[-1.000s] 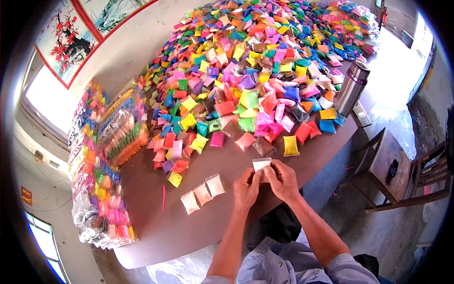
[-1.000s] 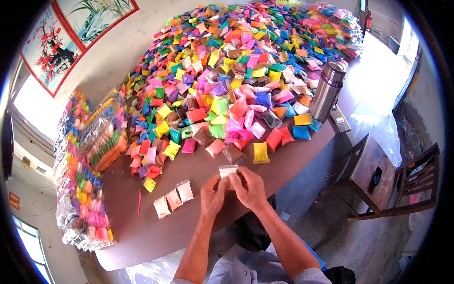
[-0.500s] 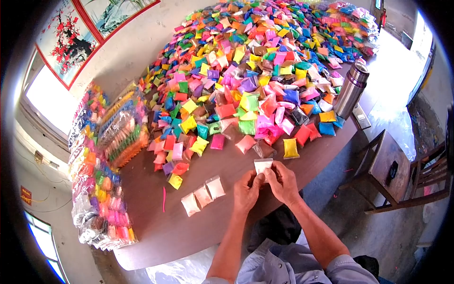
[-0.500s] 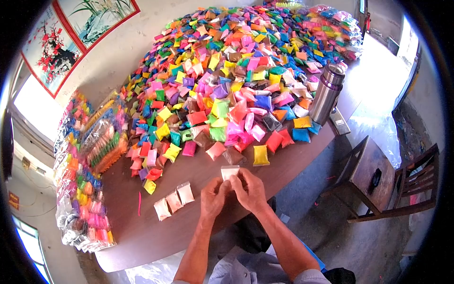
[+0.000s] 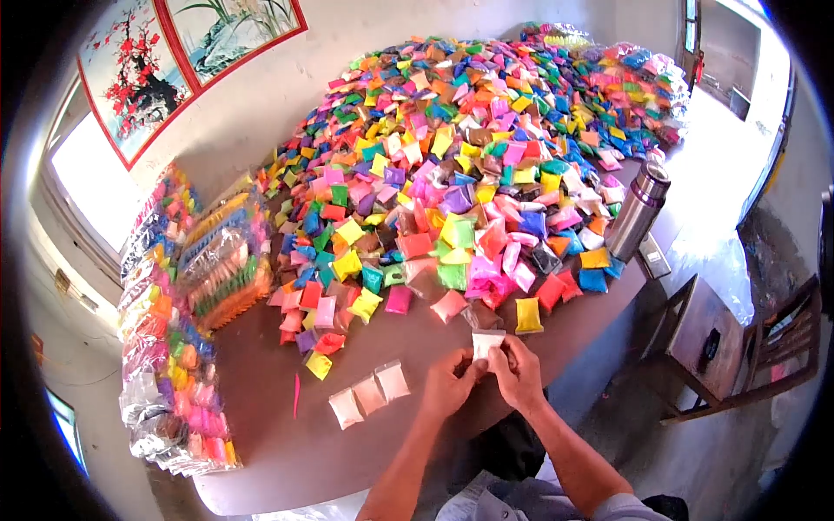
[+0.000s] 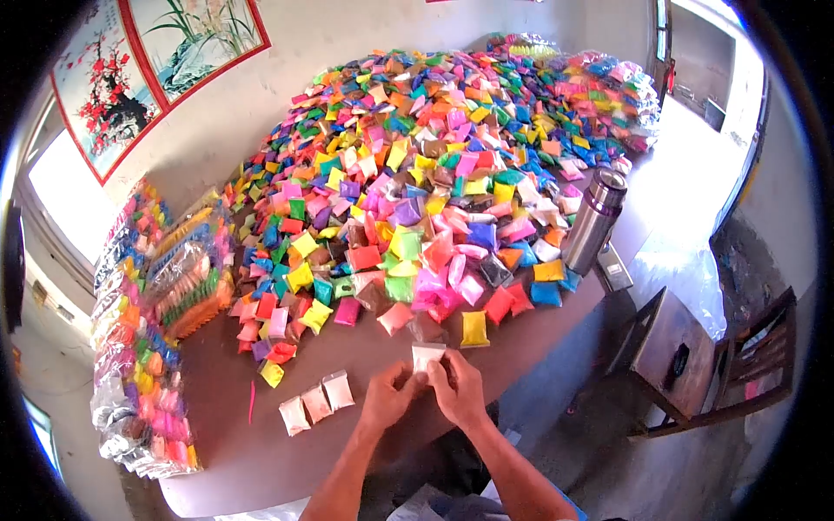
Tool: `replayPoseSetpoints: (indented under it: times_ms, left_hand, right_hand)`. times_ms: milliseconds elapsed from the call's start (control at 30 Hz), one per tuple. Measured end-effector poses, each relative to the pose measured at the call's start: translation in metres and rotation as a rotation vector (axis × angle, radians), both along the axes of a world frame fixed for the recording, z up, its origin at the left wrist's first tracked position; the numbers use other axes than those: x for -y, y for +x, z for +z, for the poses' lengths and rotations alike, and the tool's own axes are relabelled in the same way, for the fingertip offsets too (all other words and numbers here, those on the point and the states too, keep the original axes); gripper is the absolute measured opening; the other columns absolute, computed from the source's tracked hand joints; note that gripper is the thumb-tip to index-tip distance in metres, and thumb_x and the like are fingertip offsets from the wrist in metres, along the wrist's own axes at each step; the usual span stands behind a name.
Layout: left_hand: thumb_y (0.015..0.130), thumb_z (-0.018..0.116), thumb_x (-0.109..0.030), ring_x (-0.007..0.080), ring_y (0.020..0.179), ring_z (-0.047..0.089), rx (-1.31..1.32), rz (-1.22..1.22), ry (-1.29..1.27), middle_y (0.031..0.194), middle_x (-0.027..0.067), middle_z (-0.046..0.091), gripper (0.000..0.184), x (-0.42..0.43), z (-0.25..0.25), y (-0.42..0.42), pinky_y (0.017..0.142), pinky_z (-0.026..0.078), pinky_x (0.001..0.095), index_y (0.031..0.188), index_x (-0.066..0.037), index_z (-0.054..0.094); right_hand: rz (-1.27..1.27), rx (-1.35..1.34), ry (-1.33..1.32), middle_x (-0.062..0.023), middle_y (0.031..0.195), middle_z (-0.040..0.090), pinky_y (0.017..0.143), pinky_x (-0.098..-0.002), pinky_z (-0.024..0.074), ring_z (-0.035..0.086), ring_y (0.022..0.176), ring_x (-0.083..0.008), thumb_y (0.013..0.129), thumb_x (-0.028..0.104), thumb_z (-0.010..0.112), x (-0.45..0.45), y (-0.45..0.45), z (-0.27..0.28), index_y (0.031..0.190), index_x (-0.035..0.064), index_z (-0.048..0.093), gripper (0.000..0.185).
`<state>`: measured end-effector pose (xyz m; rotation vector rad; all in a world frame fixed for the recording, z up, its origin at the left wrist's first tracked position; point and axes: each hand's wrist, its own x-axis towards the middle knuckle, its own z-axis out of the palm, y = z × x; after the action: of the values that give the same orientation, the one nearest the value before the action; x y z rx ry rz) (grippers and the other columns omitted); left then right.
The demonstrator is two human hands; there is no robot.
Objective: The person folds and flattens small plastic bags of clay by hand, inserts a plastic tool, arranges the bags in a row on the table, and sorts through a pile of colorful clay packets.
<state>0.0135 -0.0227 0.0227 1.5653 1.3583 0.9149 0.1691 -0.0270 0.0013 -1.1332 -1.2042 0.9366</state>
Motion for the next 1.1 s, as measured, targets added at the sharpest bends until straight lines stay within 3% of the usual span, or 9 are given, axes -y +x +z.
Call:
replayPoseSetpoints:
  times_ms: [133,400,600,667,800,867,933,967,1100]
  left_hand:
    - [0.099,0.07,-0.022,0.01,0.081,0.064,0.222,-0.109,0.002,0.088,0.004,0.072,0.026,-0.01,-0.01,-0.002,0.073,0.053,0.0288,0.114,0.0,0.071]
    - [0.098,0.071,-0.027,0.0072,0.083,0.059,0.128,-0.182,-0.051,0.091,0.0005,0.068,0.03,-0.029,-0.02,-0.009,0.072,0.05,0.0272,0.114,-0.001,0.07]
    - [0.098,0.071,-0.032,0.0066,0.071,0.051,0.107,-0.151,0.008,0.074,0.0002,0.06,0.028,-0.026,-0.011,-0.011,0.062,0.046,0.0285,0.099,-0.003,0.071]
    - [0.098,0.071,-0.033,0.0067,0.069,0.049,0.142,-0.136,0.006,0.071,0.0006,0.057,0.029,-0.026,-0.012,-0.01,0.06,0.045,0.0291,0.095,-0.004,0.07]
    - [0.097,0.071,-0.032,0.007,0.068,0.049,0.202,-0.105,0.104,0.07,0.0009,0.055,0.03,-0.027,-0.02,-0.009,0.059,0.044,0.0297,0.094,-0.003,0.069]
    - [0.096,0.071,-0.037,0.0144,0.066,0.06,0.28,-0.093,0.019,0.074,0.0103,0.064,0.033,-0.029,-0.018,-0.012,0.064,0.051,0.0341,0.096,-0.003,0.07]
    - [0.097,0.071,-0.033,0.0106,0.067,0.055,0.317,-0.076,0.053,0.073,0.0064,0.06,0.03,-0.029,-0.023,-0.009,0.061,0.048,0.0317,0.095,-0.003,0.069]
    - [0.098,0.071,-0.029,0.0068,0.067,0.05,0.348,-0.073,0.085,0.071,0.0025,0.057,0.027,-0.029,-0.024,-0.009,0.059,0.045,0.0293,0.095,-0.002,0.069]
    - [0.097,0.071,-0.028,0.0067,0.068,0.052,0.342,-0.09,0.107,0.072,0.0027,0.06,0.025,-0.027,-0.02,-0.012,0.06,0.046,0.0293,0.097,-0.004,0.071]
  right_hand:
    - [-0.029,0.026,-0.039,-0.0024,0.087,0.066,0.069,-0.0243,0.051,0.059,0.077,-0.0055,0.102,0.013,0.062,0.0,0.001,0.004,0.112,-0.0025,0.063,0.019]
    - [-0.022,0.066,-0.117,-0.0034,0.092,0.066,0.075,-0.0242,0.0513,0.06,0.084,-0.0061,0.102,0.013,0.061,0.0,0.0,0.002,0.112,-0.0022,0.063,0.018]
    - [-0.025,0.054,-0.117,-0.002,0.089,0.065,0.065,-0.0229,0.0481,0.057,0.077,-0.0048,0.102,0.015,0.059,0.0,-0.003,-0.004,0.11,0.0008,0.064,0.018]
    - [-0.042,0.112,-0.087,0.0019,0.082,0.062,0.052,-0.0202,0.0417,0.051,0.061,-0.0028,0.104,0.018,0.057,-0.001,0.001,-0.012,0.11,0.0023,0.064,0.018]
    - [-0.029,0.173,-0.075,0.0023,0.079,0.06,0.052,-0.02,0.04,0.049,0.06,-0.0026,0.104,0.016,0.056,0.0,0.002,-0.012,0.108,0.002,0.064,0.017]
    - [-0.044,0.143,-0.118,0.003,0.08,0.058,0.054,-0.0219,0.0404,0.05,0.063,-0.0033,0.101,0.015,0.059,0.0,-0.001,-0.011,0.098,0.002,0.064,0.014]
    - [-0.065,0.273,-0.036,0.0035,0.08,0.058,0.056,-0.0222,0.04,0.049,0.064,-0.003,0.101,0.016,0.06,-0.002,0.002,-0.015,0.098,0.0022,0.065,0.015]
    - [-0.049,0.191,-0.035,0.004,0.077,0.056,0.057,-0.0221,0.0395,0.048,0.065,-0.003,0.101,0.018,0.059,-0.001,0.001,-0.014,0.098,0.0023,0.065,0.017]
    - [-0.087,0.133,-0.047,0.0051,0.076,0.056,0.057,-0.0215,0.0392,0.049,0.065,-0.0034,0.102,0.019,0.059,0.001,-0.003,-0.007,0.098,0.002,0.066,0.019]
